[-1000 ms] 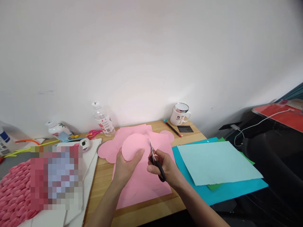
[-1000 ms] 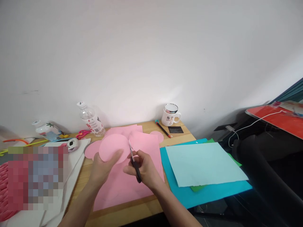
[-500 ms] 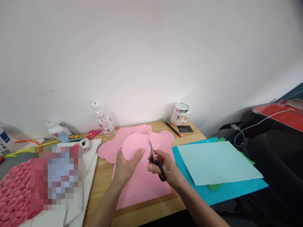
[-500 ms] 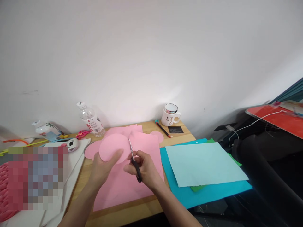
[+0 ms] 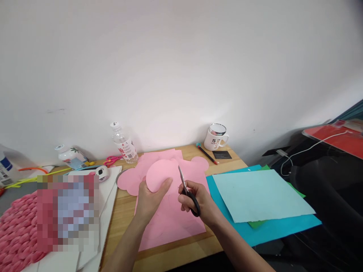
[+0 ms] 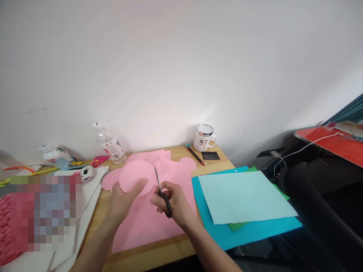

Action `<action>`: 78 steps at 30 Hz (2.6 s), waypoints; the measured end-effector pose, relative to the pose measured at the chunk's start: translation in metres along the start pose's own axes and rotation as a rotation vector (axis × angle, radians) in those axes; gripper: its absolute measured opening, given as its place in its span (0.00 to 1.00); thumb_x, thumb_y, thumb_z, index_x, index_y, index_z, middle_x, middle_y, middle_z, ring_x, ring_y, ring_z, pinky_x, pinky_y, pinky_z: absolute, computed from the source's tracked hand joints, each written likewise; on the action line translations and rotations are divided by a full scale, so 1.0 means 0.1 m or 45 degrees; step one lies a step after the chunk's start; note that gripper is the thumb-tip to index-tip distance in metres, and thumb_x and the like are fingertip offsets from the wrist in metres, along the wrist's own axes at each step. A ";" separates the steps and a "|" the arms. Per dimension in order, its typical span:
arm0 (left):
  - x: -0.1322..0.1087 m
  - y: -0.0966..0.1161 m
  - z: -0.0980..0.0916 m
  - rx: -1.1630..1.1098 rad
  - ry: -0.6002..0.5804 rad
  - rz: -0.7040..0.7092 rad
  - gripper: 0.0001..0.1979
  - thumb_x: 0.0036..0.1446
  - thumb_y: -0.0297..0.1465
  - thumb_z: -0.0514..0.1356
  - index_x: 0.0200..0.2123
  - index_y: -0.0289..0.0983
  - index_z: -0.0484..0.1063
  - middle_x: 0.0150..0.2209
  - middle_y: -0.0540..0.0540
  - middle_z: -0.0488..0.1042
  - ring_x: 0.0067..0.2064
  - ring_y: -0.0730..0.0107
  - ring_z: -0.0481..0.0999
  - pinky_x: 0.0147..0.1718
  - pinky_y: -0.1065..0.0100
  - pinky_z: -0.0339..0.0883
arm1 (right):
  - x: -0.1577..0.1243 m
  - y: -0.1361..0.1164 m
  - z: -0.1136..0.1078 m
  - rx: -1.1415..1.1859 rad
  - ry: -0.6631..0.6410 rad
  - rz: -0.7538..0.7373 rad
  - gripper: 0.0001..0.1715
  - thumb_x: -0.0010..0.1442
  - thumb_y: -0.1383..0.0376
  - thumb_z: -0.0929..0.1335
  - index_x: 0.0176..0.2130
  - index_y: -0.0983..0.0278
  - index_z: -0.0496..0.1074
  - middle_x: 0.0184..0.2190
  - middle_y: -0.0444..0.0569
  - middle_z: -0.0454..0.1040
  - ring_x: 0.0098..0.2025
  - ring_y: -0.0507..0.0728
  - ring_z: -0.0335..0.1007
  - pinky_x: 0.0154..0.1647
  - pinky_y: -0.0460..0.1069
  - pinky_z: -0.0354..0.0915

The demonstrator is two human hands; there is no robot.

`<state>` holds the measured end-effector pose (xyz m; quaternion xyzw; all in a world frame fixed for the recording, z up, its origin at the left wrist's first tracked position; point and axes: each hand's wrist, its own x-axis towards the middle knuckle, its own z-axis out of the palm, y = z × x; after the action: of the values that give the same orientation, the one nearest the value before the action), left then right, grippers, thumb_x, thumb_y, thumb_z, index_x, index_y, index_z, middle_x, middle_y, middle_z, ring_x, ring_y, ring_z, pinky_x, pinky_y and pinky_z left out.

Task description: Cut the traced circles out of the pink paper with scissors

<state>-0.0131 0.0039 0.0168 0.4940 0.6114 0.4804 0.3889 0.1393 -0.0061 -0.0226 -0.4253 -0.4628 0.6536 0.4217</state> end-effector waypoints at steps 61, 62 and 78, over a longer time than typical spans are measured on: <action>-0.23 -0.74 0.51 -1.372 -0.224 -0.919 0.08 0.56 0.29 0.61 0.36 0.29 0.74 0.38 0.35 0.79 0.40 0.61 0.80 0.49 0.60 0.70 | 0.15 0.26 -0.32 0.042 0.494 -0.269 0.19 0.39 0.67 0.76 0.31 0.63 0.67 0.26 0.43 0.70 0.29 0.52 0.65 0.31 0.47 0.62; -0.18 -0.70 0.52 -1.394 -0.091 -0.954 0.06 0.56 0.26 0.60 0.37 0.29 0.73 0.37 0.37 0.80 0.39 0.63 0.80 0.47 0.62 0.71 | 0.13 0.24 -0.31 0.038 0.482 -0.275 0.19 0.39 0.66 0.76 0.31 0.63 0.67 0.26 0.43 0.69 0.29 0.52 0.65 0.30 0.47 0.62; -0.09 -0.10 0.43 -0.580 -0.074 -0.089 0.14 0.42 0.40 0.68 0.27 0.35 0.74 0.33 0.43 0.80 0.44 0.55 0.77 0.44 0.61 0.71 | -0.23 -0.03 -0.32 -0.046 0.529 -0.550 0.13 0.49 0.62 0.74 0.33 0.60 0.69 0.32 0.48 0.69 0.40 0.60 0.67 0.38 0.51 0.63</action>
<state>0.0270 0.0033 -0.0027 0.3856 0.4924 0.5781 0.5241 0.1762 -0.0194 -0.0225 -0.4490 -0.4580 0.4395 0.6288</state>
